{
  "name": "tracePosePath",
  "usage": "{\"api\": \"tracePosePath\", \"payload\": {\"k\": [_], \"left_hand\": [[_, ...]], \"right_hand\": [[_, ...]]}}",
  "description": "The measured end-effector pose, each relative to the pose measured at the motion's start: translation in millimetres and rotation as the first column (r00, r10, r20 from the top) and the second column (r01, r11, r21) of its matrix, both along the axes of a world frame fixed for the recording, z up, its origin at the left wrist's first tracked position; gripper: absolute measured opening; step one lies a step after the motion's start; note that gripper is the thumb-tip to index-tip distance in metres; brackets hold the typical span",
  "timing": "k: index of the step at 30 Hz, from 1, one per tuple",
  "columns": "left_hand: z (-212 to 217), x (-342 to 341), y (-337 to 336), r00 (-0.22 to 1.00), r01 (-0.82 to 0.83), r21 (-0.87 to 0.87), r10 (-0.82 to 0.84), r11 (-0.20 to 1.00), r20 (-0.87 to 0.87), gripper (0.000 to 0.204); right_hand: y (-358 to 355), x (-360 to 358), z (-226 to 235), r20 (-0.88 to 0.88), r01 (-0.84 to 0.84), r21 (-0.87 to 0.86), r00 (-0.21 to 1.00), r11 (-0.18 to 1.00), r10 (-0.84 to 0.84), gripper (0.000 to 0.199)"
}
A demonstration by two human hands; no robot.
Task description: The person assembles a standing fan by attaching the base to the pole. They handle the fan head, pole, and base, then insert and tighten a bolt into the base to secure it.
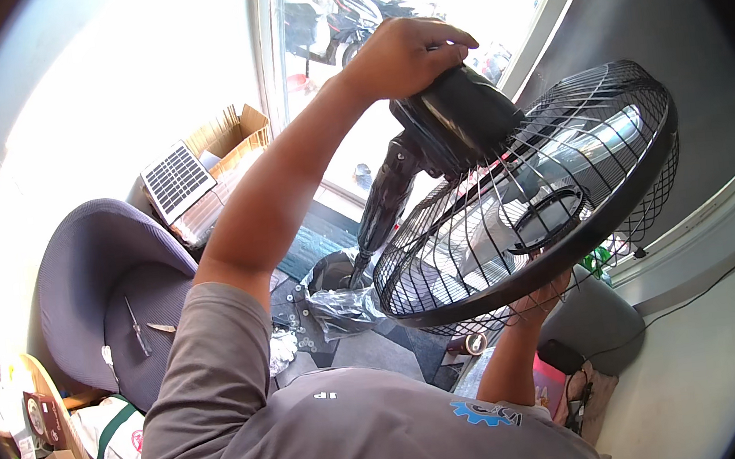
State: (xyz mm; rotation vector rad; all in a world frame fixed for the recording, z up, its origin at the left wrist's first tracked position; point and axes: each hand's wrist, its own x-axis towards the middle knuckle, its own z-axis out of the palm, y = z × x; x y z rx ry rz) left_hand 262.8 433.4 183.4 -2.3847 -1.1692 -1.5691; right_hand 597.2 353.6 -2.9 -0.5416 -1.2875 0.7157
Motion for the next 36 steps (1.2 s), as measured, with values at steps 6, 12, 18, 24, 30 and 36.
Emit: {"api": "tracePosePath", "payload": {"k": [6, 12, 18, 24, 30, 36], "left_hand": [[22.5, -2.3, 9.2, 0.963, -0.074, 0.051, 0.085, 0.996, -0.255, 0.03], [8.9, 6.6, 8.4, 0.997, -0.049, 0.176, 0.058, 0.983, -0.045, 0.027], [-1.6, -17.9, 17.4, 0.959, 0.229, -0.028, -0.221, 0.973, 0.179, 0.027], [-162.4, -56.1, -10.4, 0.794, 0.412, -0.348, -0.144, 0.842, 0.591, 0.047], [-262.0, 5.0, -58.8, 0.85, 0.301, -0.46, -0.017, 0.835, 0.527, 0.098], [-261.8, 32.8, -53.0, 0.848, 0.053, -0.425, 0.184, 0.904, 0.497, 0.098]], "right_hand": [[17.5, 24.8, -22.6, 0.405, 0.197, 0.198, 0.875, 0.96, -0.264, 0.052], [8.0, 8.9, -25.5, -0.291, -0.281, -0.238, 0.934, 0.93, 0.208, 0.039], [2.0, 8.7, -27.2, -0.205, -0.225, -0.367, 0.966, 0.903, 0.157, 0.046], [12.4, 20.6, -72.8, -0.057, -0.23, -0.525, 0.97, 0.82, 0.235, 0.054], [20.5, 13.1, -140.3, -0.005, -0.149, -0.827, 0.966, 0.542, 0.257, 0.047], [18.1, -21.0, -179.8, -0.253, -0.526, -0.767, 0.774, 0.368, 0.581, 0.057]]}}
